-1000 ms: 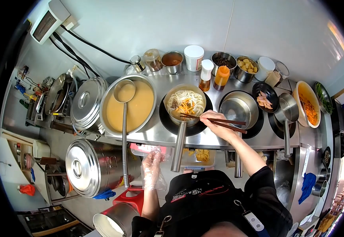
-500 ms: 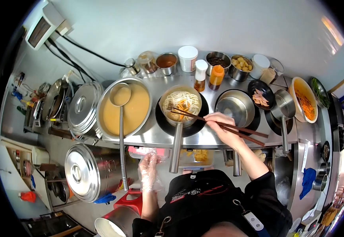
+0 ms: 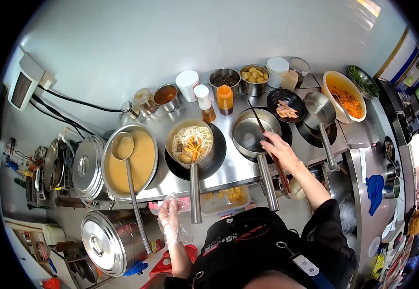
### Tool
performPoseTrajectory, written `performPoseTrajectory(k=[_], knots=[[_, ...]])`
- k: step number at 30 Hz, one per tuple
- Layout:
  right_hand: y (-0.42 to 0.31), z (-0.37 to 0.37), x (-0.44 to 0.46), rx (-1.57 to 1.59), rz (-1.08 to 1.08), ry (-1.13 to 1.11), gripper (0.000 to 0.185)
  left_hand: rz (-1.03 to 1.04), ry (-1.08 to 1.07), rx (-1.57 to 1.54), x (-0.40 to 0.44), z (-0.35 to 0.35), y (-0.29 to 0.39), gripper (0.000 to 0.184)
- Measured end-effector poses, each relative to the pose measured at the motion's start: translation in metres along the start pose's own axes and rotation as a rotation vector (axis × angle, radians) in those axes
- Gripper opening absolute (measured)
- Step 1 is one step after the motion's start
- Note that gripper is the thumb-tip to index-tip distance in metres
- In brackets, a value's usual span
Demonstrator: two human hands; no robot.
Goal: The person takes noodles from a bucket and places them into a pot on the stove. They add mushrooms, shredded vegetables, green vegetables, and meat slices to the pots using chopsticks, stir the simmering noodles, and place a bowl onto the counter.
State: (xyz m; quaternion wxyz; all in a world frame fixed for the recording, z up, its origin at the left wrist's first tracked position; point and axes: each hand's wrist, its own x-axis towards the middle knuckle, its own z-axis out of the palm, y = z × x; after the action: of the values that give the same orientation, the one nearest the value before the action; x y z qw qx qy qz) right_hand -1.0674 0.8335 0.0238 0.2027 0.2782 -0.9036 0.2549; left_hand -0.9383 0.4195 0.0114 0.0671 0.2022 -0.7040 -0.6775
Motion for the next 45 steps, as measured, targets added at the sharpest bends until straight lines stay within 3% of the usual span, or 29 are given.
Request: performPoseTrajectory(k=[2,6,19,22,24,26,31,33,35,37,42,45], knots=[[0.029,0.014,-0.012,-0.120,-0.090,-0.190,0.026,-0.003,0.015,0.003,-0.002,0.008,0.007,0.021],[0.051,0.026,-0.019,-0.179,-0.157,-0.275,0.026,0.018,0.038,-0.021,-0.008,0.013,0.008,0.022],[0.075,0.030,-0.020,-0.119,-0.227,-0.259,0.024,-0.013,0.147,0.038,-0.044,0.014,0.017,0.014],[0.077,0.032,-0.024,-0.108,-0.181,-0.082,0.025,0.051,0.184,-0.009,-0.041,0.014,0.002,0.016],[0.059,0.014,-0.025,0.092,-0.106,0.169,0.026,-0.013,0.204,0.072,-0.038,0.024,0.011,0.022],[0.027,-0.016,-0.024,0.217,-0.018,0.402,0.021,0.077,0.160,-0.065,-0.042,0.048,0.016,0.027],[-0.021,-0.096,-0.072,0.413,0.356,0.666,0.014,0.065,0.010,-0.084,-0.019,0.097,0.013,0.023],[-0.032,-0.124,-0.098,0.780,0.538,0.820,0.018,0.092,-0.169,-0.141,-0.006,0.122,0.019,0.020],[-0.033,-0.152,-0.127,0.929,0.559,0.960,0.029,0.095,-0.183,-0.075,-0.015,0.155,0.054,0.018],[-0.033,-0.183,-0.155,0.902,0.650,1.017,0.040,0.134,-0.203,-0.095,-0.018,0.178,0.070,0.017],[-0.017,-0.254,-0.215,0.698,0.681,1.296,0.035,0.164,-0.242,-0.129,-0.019,0.216,0.068,0.020],[0.020,-0.310,-0.253,0.536,0.594,1.351,0.032,0.177,-0.277,-0.101,-0.012,0.233,0.054,0.020]])
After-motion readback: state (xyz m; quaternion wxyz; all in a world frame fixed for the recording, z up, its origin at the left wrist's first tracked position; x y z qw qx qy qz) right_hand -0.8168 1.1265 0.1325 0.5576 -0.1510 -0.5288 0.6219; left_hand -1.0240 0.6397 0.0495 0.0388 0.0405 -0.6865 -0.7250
